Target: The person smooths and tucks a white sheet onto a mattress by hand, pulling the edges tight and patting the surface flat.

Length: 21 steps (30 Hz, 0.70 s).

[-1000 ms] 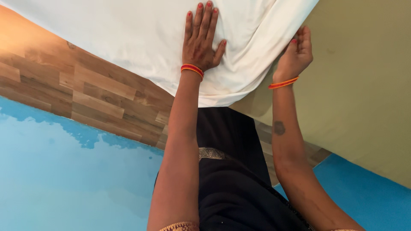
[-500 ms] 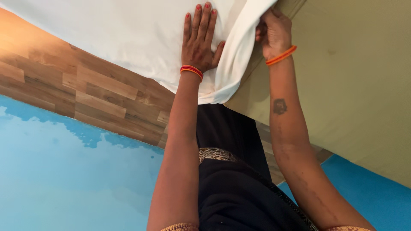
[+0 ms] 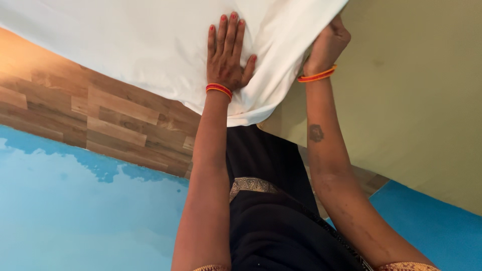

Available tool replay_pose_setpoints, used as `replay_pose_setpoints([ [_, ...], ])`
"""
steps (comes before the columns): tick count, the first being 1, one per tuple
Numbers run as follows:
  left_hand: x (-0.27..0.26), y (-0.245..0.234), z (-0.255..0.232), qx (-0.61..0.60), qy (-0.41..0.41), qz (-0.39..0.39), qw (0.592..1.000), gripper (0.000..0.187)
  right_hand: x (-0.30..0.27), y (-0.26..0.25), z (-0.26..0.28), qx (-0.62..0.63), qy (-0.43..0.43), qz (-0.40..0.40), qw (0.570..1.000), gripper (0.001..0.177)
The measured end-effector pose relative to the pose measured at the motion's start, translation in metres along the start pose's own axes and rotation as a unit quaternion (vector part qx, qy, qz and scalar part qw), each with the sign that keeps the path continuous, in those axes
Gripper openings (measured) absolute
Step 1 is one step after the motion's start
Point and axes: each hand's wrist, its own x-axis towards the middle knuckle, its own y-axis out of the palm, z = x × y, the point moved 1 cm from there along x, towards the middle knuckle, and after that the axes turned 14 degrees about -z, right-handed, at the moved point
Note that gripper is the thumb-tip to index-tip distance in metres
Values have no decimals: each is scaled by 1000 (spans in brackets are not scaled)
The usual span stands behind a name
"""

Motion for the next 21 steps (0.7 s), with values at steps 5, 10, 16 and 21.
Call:
replay_pose_setpoints([
  [5, 1, 3, 1, 4, -13, 21, 1000, 86, 4, -14, 9, 161, 298, 106, 935, 22],
  [10, -2, 4, 0, 9, -8, 7, 1000, 87, 10, -40, 12, 103, 266, 163, 945, 20],
  [16, -1, 0, -3, 1, -8, 12, 1000, 86, 25, -104, 25, -50, 43, 43, 997, 20],
  [21, -2, 6, 1, 14, -7, 17, 1000, 84, 16, -184, 20, -229, -163, -110, 953, 30],
])
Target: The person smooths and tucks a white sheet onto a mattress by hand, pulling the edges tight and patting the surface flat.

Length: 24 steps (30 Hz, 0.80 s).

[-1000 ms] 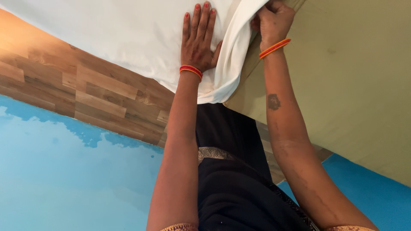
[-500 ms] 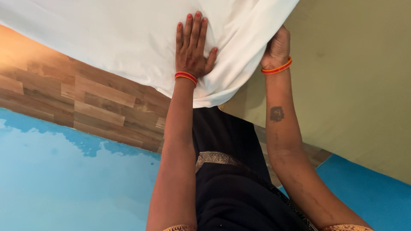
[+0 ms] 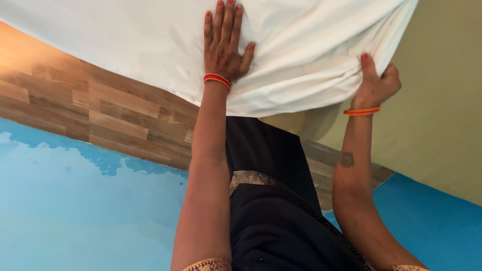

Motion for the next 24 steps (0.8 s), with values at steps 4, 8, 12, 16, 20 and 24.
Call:
replay_pose_setpoints([
  [4, -1, 3, 2, 3, 6, -4, 1000, 83, -20, -41, -31, -158, -85, -5, 984, 47],
  [8, -1, -2, -2, -1, 1, -2, 1000, 83, -47, -62, -7, -226, -112, 43, 967, 39],
  [12, -1, 0, -1, -2, 1, -3, 1000, 82, -72, -61, 43, -206, -341, 115, 910, 68],
  [16, -1, 1, 0, 0, 5, -9, 1000, 82, -81, -23, 56, -219, -418, 281, 836, 68],
  [20, -1, -1, -4, 1, 5, -16, 1000, 82, -68, 29, 45, -270, -431, 347, 788, 78],
  [24, 3, -2, -2, 3, 10, -25, 1000, 82, -67, 42, 30, -290, -443, 340, 777, 78],
])
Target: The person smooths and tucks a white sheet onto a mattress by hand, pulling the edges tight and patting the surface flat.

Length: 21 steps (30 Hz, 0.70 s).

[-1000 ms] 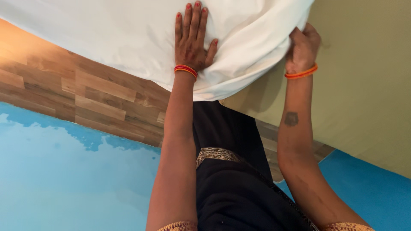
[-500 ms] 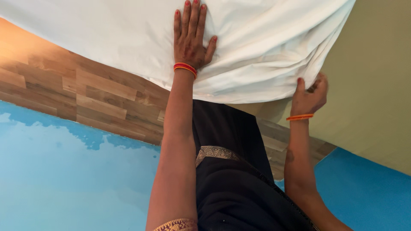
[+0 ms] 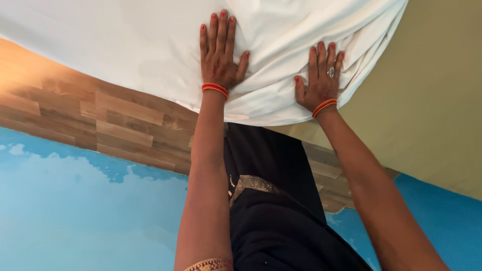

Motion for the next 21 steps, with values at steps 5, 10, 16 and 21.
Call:
replay_pose_setpoints([
  [5, -1, -1, -2, -10, -3, -1, 1000, 82, -3, 2, -3, 0, 8, 7, 1000, 80],
  [10, -1, 0, -1, -9, 6, -13, 1000, 81, -3, 4, -5, -2, 15, 14, 1000, 81],
  [16, 0, -6, -5, -19, 8, -35, 999, 75, -5, 5, -6, -16, 11, 0, 1000, 81],
  [21, -29, -21, -55, -114, 15, -135, 984, 56, -9, 8, -11, -8, -1, -13, 1000, 81],
])
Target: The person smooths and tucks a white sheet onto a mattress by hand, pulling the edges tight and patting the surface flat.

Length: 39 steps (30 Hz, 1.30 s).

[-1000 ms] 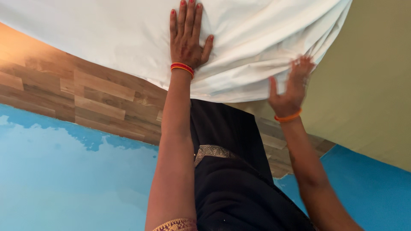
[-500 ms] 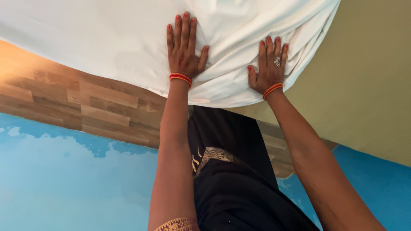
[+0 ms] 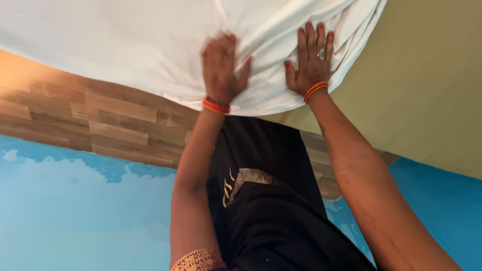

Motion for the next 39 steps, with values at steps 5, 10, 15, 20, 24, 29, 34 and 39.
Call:
replay_pose_setpoints([
  [5, -58, -27, -94, -160, 81, 83, 980, 25, 0, -1, 2, 8, -12, -28, 1000, 80],
  [10, -87, -29, -93, -73, 118, 133, 981, 33, -1, -6, 4, 10, -15, -36, 999, 80],
  [15, -104, -15, -80, -74, 83, 143, 983, 31, 1, -7, 5, 14, -19, -41, 999, 79],
  [20, -102, 6, -70, -109, -120, 85, 983, 11, 6, -20, 10, 47, -18, -7, 999, 68],
  [24, -92, 30, -29, -179, -357, 114, 910, 17, -3, -54, 15, 137, -70, -38, 987, 53],
  [29, -79, 39, 8, -375, -570, 190, 706, 17, -12, -73, 36, 120, -164, -25, 979, 49],
  [34, -69, 34, 13, -422, -607, 172, 651, 15, -16, -64, 47, 123, -193, -22, 973, 50],
  [39, -68, 30, 10, -422, -595, 159, 665, 16, -19, -52, 42, 110, -141, -30, 983, 27],
])
